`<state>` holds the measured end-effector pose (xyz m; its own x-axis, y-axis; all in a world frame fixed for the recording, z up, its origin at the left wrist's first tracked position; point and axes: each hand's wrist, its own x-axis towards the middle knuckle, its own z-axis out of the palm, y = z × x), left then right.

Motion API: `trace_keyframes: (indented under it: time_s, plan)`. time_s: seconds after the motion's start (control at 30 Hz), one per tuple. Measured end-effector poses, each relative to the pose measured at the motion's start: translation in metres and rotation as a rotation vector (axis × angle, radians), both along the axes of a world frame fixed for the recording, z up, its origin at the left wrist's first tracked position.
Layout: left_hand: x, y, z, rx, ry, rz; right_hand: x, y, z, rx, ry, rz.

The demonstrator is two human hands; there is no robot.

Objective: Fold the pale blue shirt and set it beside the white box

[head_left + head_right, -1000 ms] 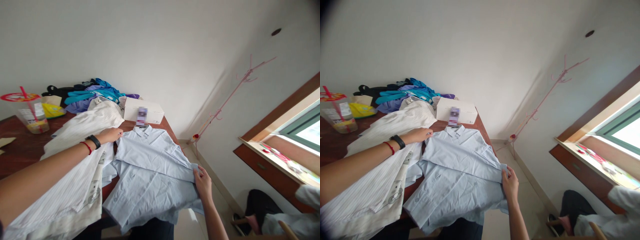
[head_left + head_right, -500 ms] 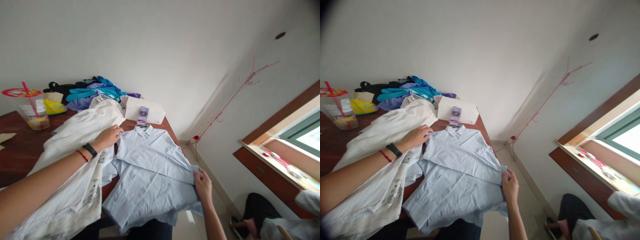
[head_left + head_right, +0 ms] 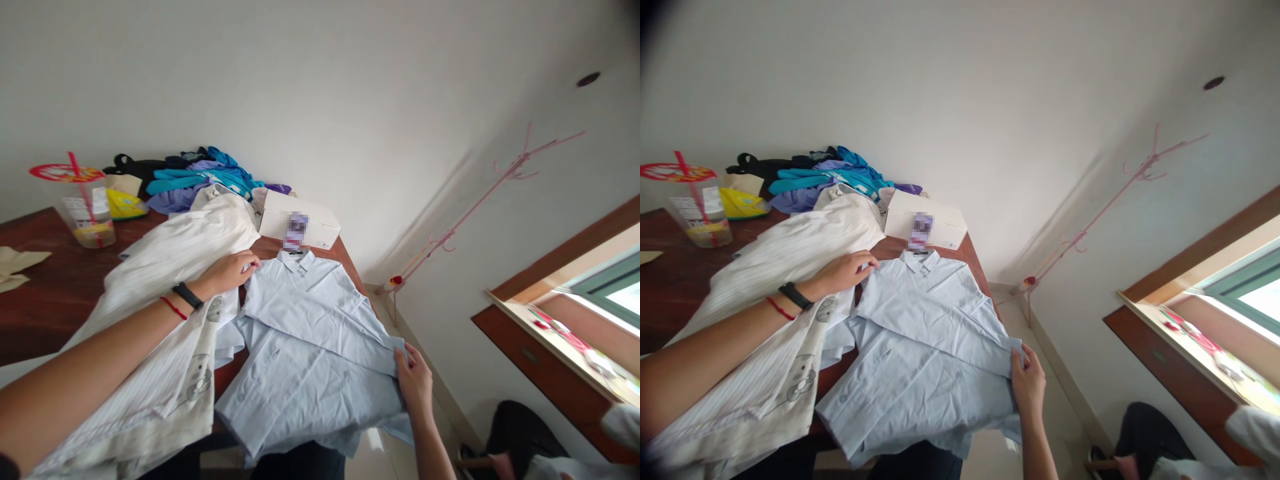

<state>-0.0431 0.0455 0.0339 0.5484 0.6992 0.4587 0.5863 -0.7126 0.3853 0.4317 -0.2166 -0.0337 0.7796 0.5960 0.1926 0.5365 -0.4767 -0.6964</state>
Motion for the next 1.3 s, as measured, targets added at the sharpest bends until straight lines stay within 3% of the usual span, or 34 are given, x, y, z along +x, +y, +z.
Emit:
trace_keyframes:
  time_s: [0.13, 0.33, 0.57, 1.03, 1.3]
  plan:
    - [0.001, -0.007, 0.004, -0.006, 0.044, -0.033, 0.003, 0.000, -0.003, 0.005, 0.014, 0.016]
    - [0.005, -0.022, 0.011, -0.072, 0.141, -0.232, 0.001, 0.000, -0.001, -0.034, -0.043, -0.004]
    - [0.010, -0.031, 0.004, -0.166, 0.152, -0.399, -0.001, 0.000, -0.001, -0.071, -0.077, -0.002]
    - [0.013, -0.027, -0.002, -0.158, 0.122, -0.334, -0.005, 0.001, 0.002, -0.082, -0.117, -0.015]
    - [0.011, -0.030, -0.003, -0.221, 0.219, -0.312, -0.002, 0.001, 0.002, -0.066, -0.100, -0.024]
